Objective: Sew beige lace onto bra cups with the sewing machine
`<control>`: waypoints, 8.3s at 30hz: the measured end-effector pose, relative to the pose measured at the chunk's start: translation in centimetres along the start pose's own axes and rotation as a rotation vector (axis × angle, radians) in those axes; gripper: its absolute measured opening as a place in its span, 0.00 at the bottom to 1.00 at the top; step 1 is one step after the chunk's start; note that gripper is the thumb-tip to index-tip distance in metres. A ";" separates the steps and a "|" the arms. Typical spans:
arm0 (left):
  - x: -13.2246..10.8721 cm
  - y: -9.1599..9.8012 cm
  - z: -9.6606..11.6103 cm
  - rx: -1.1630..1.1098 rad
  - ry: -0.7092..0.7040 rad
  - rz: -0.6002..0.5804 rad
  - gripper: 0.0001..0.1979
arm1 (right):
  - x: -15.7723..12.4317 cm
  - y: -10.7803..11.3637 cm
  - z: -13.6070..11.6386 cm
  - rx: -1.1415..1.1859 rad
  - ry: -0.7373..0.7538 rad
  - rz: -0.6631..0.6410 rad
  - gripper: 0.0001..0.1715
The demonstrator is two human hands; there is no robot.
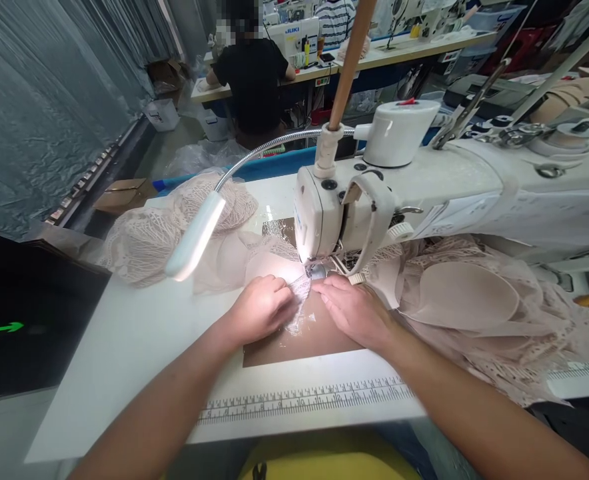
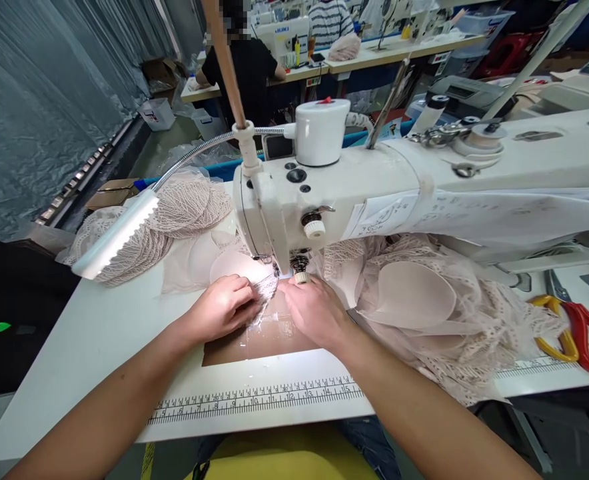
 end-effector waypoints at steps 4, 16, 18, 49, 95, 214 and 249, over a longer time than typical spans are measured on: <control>0.1 0.0 -0.6 -0.140 0.046 0.003 0.13 | -0.3 0.0 -0.1 0.018 0.022 0.010 0.15; -0.1 0.5 -2.1 -0.561 0.123 -0.092 0.16 | -0.3 -0.7 -0.9 -0.067 0.161 -0.087 0.18; -0.2 0.6 -2.0 -0.615 0.102 -0.088 0.15 | -0.3 -0.7 -0.8 -0.074 0.159 -0.088 0.18; 1.0 -1.1 0.0 0.109 -0.085 -0.043 0.22 | -0.1 -0.4 -0.6 -0.297 0.067 0.000 0.20; -0.1 0.0 0.8 -0.156 -0.264 0.040 0.14 | -1.2 0.2 -1.5 -0.091 0.317 -0.063 0.16; 0.6 -0.7 -2.1 -0.877 0.384 -0.090 0.19 | 0.4 -0.4 -1.6 -0.203 0.020 0.044 0.17; 0.8 0.4 1.4 -0.044 -0.094 -0.108 0.19 | -1.7 1.0 -1.0 -0.031 0.123 -0.151 0.20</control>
Point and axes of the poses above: each hand's wrist, its own x-axis towards the middle knuckle, its own y-axis out of the back of the hand, z = x × y, the point moved 5 cm from there along x, towards the middle knuckle, and after that the axes turned 4 degrees about -y, right-handed, at the moved point
